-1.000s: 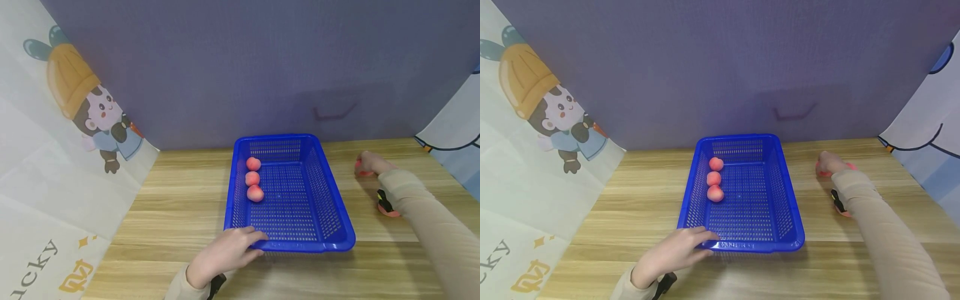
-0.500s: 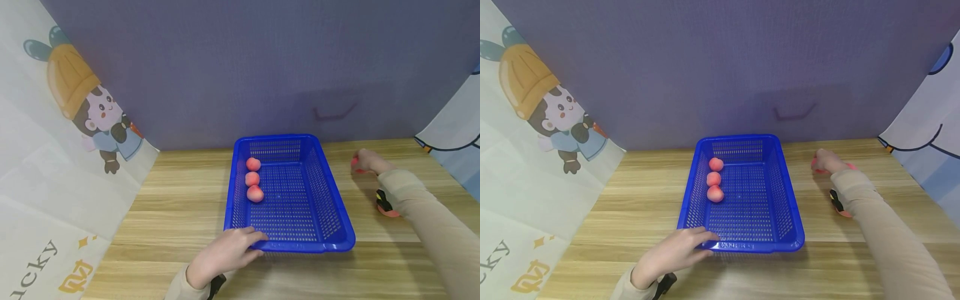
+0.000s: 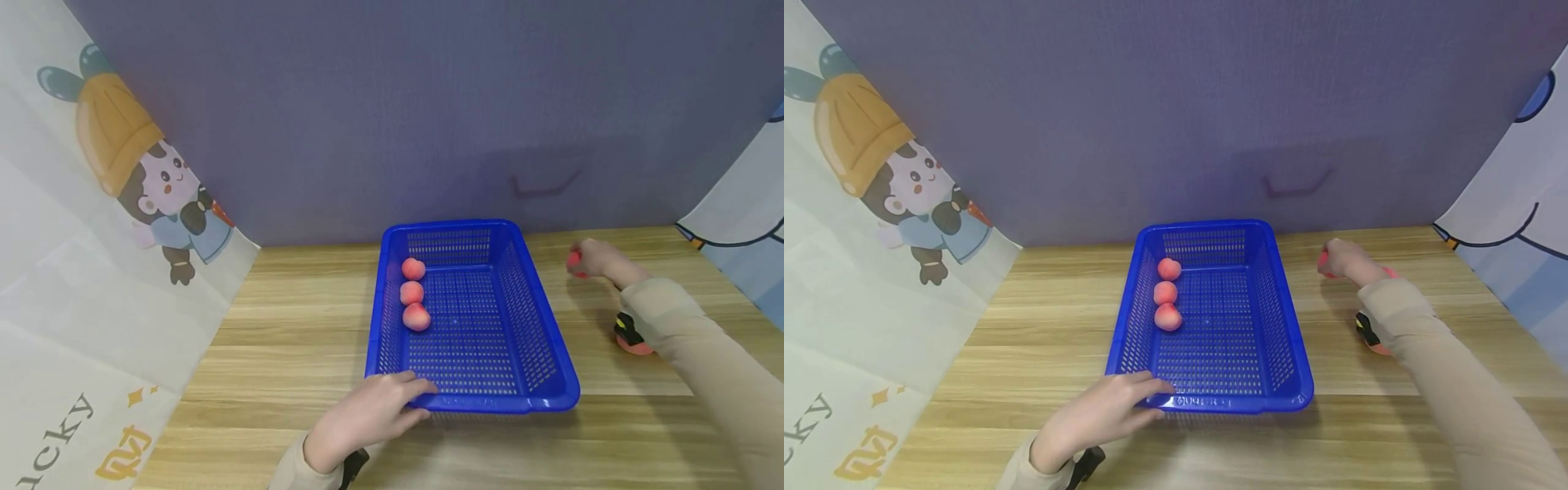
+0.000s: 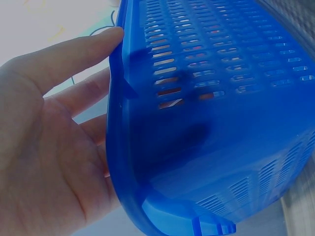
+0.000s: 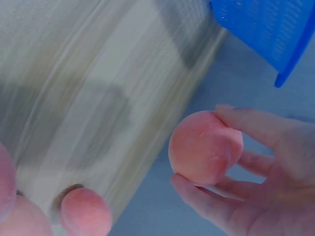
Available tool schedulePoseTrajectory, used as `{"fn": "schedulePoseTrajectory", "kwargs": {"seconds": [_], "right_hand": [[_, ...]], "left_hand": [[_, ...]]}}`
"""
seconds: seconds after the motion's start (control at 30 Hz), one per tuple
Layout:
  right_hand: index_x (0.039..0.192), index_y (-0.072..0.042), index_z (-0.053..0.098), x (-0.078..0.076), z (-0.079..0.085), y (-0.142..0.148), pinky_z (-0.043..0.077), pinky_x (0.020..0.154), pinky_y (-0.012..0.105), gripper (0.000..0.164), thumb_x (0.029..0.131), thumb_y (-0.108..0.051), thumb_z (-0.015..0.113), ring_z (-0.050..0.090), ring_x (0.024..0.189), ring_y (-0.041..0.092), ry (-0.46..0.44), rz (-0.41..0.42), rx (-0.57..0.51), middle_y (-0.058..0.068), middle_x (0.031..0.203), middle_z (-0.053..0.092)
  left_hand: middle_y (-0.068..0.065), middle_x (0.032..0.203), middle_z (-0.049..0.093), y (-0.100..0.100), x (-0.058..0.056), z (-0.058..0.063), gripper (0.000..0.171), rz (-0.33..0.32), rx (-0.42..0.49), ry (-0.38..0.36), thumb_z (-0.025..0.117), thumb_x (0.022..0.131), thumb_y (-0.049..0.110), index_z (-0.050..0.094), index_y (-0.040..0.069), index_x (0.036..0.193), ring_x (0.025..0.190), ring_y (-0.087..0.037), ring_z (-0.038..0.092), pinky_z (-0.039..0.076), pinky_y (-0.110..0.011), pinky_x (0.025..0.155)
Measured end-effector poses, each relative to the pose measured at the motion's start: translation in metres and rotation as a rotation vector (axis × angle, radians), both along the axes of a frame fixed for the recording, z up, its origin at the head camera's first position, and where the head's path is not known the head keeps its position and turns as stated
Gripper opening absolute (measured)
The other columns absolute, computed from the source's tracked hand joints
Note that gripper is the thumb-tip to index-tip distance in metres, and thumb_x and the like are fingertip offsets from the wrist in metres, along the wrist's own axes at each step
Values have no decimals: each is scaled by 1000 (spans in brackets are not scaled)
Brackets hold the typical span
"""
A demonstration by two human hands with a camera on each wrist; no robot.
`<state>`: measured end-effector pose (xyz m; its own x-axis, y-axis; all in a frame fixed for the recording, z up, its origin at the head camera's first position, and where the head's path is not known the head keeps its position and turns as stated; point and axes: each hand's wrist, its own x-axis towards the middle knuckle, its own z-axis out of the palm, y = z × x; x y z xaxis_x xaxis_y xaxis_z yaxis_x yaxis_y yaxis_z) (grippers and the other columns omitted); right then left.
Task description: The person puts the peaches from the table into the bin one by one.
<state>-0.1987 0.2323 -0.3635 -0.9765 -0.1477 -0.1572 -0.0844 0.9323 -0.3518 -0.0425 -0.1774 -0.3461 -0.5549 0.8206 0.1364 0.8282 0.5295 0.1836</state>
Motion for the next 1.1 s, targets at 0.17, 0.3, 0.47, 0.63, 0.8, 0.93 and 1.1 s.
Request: {"fn": "schedulePoseTrajectory", "kwargs": {"seconds": [0.17, 0.3, 0.47, 0.63, 0.8, 0.93, 1.1], "right_hand": [[111, 19, 45, 4, 8, -5, 42, 69, 49, 50, 77, -16, 56, 52, 85, 45, 44, 12, 15, 35, 98, 52], [109, 19, 46, 7, 14, -10, 42, 68, 49, 47, 77, -15, 55, 52, 80, 43, 112, 28, 18, 34, 96, 53], [107, 20, 46, 10, 23, -19, 40, 66, 48, 45, 75, -11, 55, 50, 73, 36, 184, 48, -2, 31, 88, 54], [108, 20, 45, 15, 35, -30, 40, 67, 48, 46, 75, -10, 56, 51, 76, 38, 209, 64, -3, 31, 89, 54], [107, 18, 47, 19, 43, -41, 41, 64, 48, 44, 75, -10, 58, 53, 75, 38, 246, 77, 8, 29, 86, 56], [109, 16, 47, 21, 49, -48, 42, 62, 47, 44, 76, -11, 58, 53, 76, 38, 264, 74, 3, 28, 87, 56], [110, 14, 48, 23, 58, -58, 43, 62, 48, 42, 78, -11, 58, 53, 77, 38, 284, 75, -8, 28, 88, 56]], "left_hand": [[6, 83, 59, 0, 0, -1, 25, 1, 0, 6, 63, 80, 25, 62, 16, 103, 72, -3, 56, 45, -16, 63], [6, 83, 59, 0, 0, 0, 25, 5, -6, 2, 63, 80, 25, 62, 16, 103, 73, -3, 57, 45, -16, 63], [6, 83, 59, 0, 0, -1, 25, 0, -3, 16, 63, 80, 25, 62, 16, 103, 73, -4, 57, 45, -17, 64], [6, 83, 59, 0, -1, -2, 25, -7, 5, 26, 63, 80, 25, 62, 16, 103, 73, -4, 57, 45, -17, 64], [6, 83, 59, 0, -2, -3, 26, -11, 12, 27, 63, 79, 25, 62, 16, 103, 73, -4, 57, 45, -17, 64], [6, 83, 59, -1, -2, -4, 26, -10, 14, 26, 63, 79, 25, 62, 16, 104, 73, -4, 57, 45, -16, 63], [6, 83, 59, -1, -3, -5, 25, -7, 14, 18, 63, 80, 25, 62, 17, 104, 74, -4, 57, 45, -16, 64]]}}
